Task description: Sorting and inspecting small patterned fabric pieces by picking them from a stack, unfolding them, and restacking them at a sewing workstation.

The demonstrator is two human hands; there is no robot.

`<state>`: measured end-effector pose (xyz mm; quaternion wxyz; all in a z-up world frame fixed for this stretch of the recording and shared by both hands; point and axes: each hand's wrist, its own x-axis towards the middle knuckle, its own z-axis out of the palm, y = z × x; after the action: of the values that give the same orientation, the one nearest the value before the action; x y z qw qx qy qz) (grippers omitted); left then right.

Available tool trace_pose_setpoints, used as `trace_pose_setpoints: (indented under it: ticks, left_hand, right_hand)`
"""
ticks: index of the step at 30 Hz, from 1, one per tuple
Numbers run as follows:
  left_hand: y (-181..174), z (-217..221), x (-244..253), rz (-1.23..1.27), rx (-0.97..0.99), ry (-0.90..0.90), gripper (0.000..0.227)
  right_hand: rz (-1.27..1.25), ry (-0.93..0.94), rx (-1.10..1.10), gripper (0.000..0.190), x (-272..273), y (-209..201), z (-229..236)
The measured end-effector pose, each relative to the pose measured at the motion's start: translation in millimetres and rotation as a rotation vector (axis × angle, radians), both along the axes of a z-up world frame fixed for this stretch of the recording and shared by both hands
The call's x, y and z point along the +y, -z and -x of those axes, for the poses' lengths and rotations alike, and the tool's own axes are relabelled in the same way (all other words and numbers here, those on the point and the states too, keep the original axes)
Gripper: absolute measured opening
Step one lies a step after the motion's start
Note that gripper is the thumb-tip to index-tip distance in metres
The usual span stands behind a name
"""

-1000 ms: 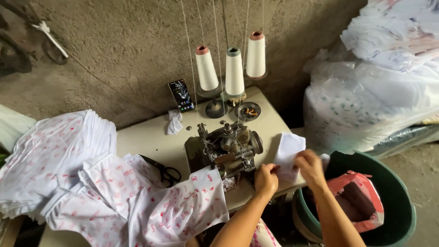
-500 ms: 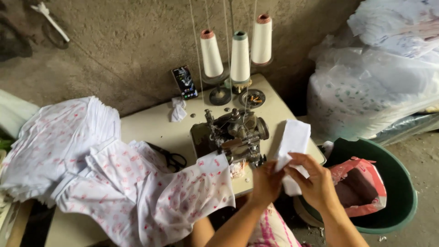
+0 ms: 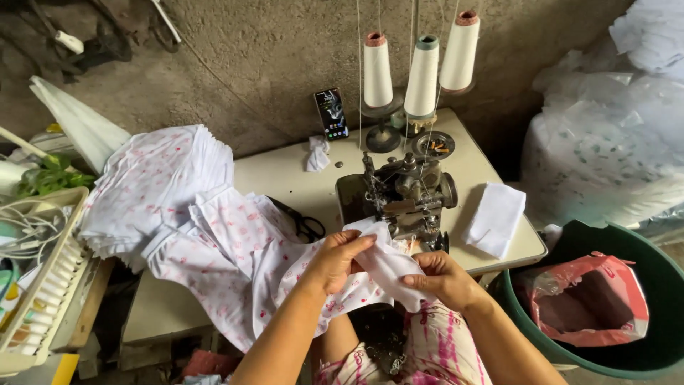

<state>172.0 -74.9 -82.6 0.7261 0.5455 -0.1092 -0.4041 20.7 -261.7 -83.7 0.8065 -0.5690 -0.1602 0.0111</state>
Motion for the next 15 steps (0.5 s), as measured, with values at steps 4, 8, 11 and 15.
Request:
trace_pose_setpoints:
  ticks: [4,8,11,15]
  left_hand:
    - [-2.6,-0.8,12.8,0.142,0.216,0.13,0.022]
    - [12.1,-2.2,21.6,-0.005,0.211,0.254,0.017]
    - [11.3,-6.9,24.8,-0.118,0.202,0.229,0.029]
    - [2.6,-18.8,39.7,-0.214,-0.053,0.376,0.012]
  right_hand:
    - [0.007,-0.037,0.08,0.02,-8.3,20.2,2.2]
    - [-0.157,-0.119,0.132,0.016,-16.6,28.4,8.1]
    - [-0.142,-0.12,0.151,0.015,-19.5,25.4,11.9]
    - [-0.195,-0.131,0.173,0.016,-21.2,23.2,14.2]
